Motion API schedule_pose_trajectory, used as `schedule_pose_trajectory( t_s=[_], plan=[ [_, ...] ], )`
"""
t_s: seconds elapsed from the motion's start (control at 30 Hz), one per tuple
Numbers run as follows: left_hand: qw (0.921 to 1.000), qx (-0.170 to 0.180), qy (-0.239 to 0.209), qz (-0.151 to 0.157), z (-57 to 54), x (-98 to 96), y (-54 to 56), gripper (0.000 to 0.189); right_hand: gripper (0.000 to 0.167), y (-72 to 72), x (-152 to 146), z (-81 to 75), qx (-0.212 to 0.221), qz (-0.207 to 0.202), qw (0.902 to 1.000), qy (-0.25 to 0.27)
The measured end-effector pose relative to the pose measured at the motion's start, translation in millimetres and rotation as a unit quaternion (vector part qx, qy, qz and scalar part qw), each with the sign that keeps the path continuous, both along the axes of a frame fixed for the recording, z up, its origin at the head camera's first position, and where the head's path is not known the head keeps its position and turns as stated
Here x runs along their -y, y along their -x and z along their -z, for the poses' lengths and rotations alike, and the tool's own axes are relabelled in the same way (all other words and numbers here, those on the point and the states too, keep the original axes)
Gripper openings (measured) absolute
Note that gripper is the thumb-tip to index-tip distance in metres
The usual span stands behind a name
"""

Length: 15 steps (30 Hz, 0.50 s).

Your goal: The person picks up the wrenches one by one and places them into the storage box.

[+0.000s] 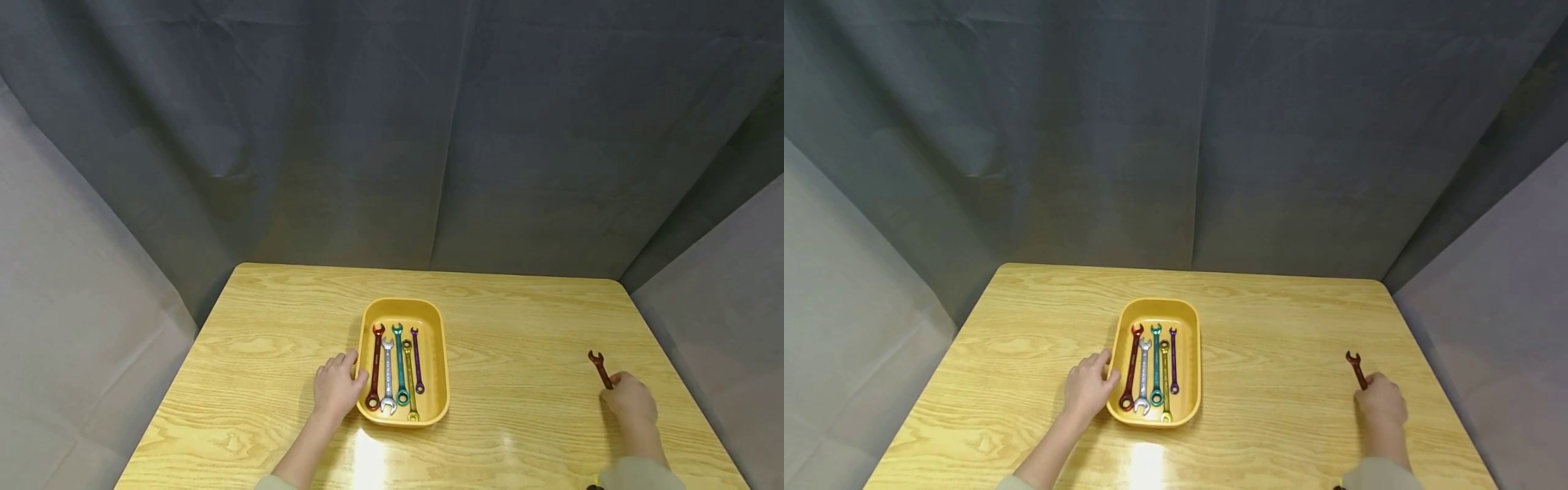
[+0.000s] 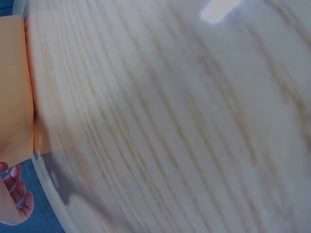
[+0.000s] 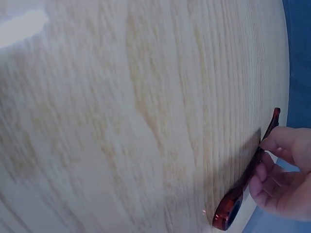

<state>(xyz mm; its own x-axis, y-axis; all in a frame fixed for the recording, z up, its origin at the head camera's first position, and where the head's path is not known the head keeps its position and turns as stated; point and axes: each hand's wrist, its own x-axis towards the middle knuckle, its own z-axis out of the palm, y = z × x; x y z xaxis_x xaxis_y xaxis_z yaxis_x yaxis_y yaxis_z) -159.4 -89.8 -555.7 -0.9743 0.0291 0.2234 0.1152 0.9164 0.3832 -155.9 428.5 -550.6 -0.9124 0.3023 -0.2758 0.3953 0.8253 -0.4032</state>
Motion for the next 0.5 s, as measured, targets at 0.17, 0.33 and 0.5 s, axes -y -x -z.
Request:
schedule_pose_trajectory(
  t_s=[0.17,0.33,0.5],
  plan=[
    [1.0000,0.001,0.001,0.001,-0.4,0.3,0.4,0.037,0.039,2.3,-0.8,-0.7,0.002,0.004,1.0000,-0.006],
    [1.0000,0.005,-0.003,-0.002,0.3,-0.1,0.2,0.039,0.036,2.9,-0.6,-1.9,0.004,0.001,0.9999,-0.011],
    [1.0000,0.005,-0.002,-0.001,-0.3,-0.5,-0.2,0.040,0.035,2.8,-1.1,-1.1,0.006,-0.007,0.9998,-0.015]
  ],
)
